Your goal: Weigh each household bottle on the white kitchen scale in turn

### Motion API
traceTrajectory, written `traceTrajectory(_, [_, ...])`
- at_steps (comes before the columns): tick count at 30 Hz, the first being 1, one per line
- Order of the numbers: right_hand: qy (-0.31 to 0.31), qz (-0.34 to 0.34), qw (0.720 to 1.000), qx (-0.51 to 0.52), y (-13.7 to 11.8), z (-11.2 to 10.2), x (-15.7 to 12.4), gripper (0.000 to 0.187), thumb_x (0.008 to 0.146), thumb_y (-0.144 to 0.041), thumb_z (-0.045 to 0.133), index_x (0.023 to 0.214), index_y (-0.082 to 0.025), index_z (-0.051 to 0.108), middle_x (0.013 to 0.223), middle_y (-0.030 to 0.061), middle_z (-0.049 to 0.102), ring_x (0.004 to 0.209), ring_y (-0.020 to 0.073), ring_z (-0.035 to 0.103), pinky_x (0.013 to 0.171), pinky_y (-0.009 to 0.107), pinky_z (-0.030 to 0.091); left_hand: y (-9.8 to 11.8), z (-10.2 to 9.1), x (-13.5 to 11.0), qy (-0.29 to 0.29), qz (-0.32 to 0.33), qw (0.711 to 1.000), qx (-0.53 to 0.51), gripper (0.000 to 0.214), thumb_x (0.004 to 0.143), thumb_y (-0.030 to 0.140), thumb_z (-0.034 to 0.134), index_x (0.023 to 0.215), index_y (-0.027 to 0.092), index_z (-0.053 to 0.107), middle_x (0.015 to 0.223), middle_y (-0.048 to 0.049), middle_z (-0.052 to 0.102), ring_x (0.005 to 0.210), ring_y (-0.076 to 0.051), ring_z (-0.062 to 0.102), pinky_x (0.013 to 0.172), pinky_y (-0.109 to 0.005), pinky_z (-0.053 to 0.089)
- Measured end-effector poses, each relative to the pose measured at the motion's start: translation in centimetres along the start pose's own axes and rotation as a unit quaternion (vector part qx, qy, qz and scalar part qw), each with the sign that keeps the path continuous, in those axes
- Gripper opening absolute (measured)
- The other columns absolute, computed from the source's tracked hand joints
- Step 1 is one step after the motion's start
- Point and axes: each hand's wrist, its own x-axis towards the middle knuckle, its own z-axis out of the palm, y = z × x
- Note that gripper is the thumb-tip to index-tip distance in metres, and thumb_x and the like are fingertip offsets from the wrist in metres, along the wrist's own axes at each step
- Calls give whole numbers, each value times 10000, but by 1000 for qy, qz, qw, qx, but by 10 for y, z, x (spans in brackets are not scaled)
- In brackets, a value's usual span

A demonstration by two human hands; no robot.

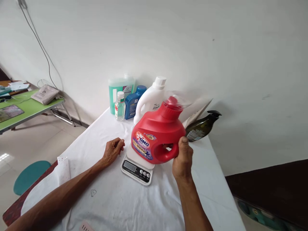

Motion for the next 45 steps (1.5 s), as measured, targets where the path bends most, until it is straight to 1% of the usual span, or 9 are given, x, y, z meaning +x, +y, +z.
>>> traceTrajectory(3, [-7, -39, 990, -138, -9, -15, -3, 575, 902, -778, 491, 892, -215, 608, 850, 32, 636, 782, 201, 580, 698, 330, 466, -3, -1, 1, 0, 6, 1000, 2, 478, 956, 583, 498, 756, 165, 612, 620, 14, 573, 483, -92, 490, 501, -220, 392])
traceTrajectory(5, [36, -67, 978, -197, -18, -26, -17, 559, 925, -749, 485, 1020, -217, 625, 964, 53, 660, 869, 222, 597, 757, 346, 458, -5, -1, 2, 4, 12, 1000, 7, 478, 954, 586, 495, 752, 167, 607, 615, 13, 576, 487, -95, 488, 506, -221, 389])
traceTrajectory(8, [109, -101, 960, -237, -25, -37, -63, 487, 1004, -657, 420, 859, -223, 586, 854, 38, 616, 822, 210, 573, 744, 329, 425, -6, -2, 3, 11, 17, 1000, 5, 483, 945, 593, 498, 737, 168, 597, 603, 13, 571, 489, -97, 483, 508, -221, 380])
traceTrajectory(9, [93, -99, 961, -240, -24, -37, -83, 501, 1028, -622, 388, 766, -226, 544, 752, 21, 561, 736, 192, 532, 696, 317, 401, -6, -2, 4, 11, 17, 1000, 3, 488, 940, 600, 501, 733, 167, 595, 599, 14, 568, 489, -97, 483, 506, -221, 377])
traceTrajectory(13, [-144, 48, 979, -135, -12, -19, -157, 563, 1020, -621, 403, 616, -228, 400, 587, -17, 403, 554, 144, 409, 563, 295, 317, -4, -3, 3, 9, 15, 1000, 1, 501, 923, 623, 519, 735, 165, 599, 597, 17, 568, 484, -97, 481, 499, -223, 378])
traceTrajectory(16, [-214, 144, 962, -88, -1, 1, -182, 594, 996, -666, 434, 604, -224, 374, 568, -28, 379, 550, 126, 373, 568, 288, 301, -2, -4, 2, 12, 15, 1000, 6, 502, 918, 629, 521, 741, 166, 602, 599, 17, 570, 488, -99, 483, 502, -225, 390])
traceTrajectory(20, [-252, 184, 948, -68, 17, 14, -186, 614, 958, -717, 473, 619, -230, 314, 540, -53, 325, 527, 102, 292, 531, 279, 245, 0, -3, 2, 18, 8, 1000, 16, 507, 908, 635, 517, 731, 167, 596, 592, 14, 568, 483, -99, 477, 498, -226, 394])
traceTrajectory(31, [-342, 138, 926, -75, 53, 6, -186, 551, 1015, -616, 447, 658, -227, 288, 558, -60, 330, 527, 98, 305, 525, 278, 229, 0, -2, 5, 0, 0, 999, 32, 493, 914, 620, 535, 748, 161, 607, 606, 19, 570, 486, -91, 468, 499, -227, 391])
traceTrajectory(45, [-345, 117, 927, -91, 43, 8, -182, 524, 1027, -560, 452, 679, -230, 241, 613, -61, 250, 567, 106, 232, 540, 288, 206, 2, -4, 7, -1, 6, 1000, 27, 485, 908, 613, 551, 742, 160, 610, 610, 19, 575, 479, -87, 464, 494, -234, 364])
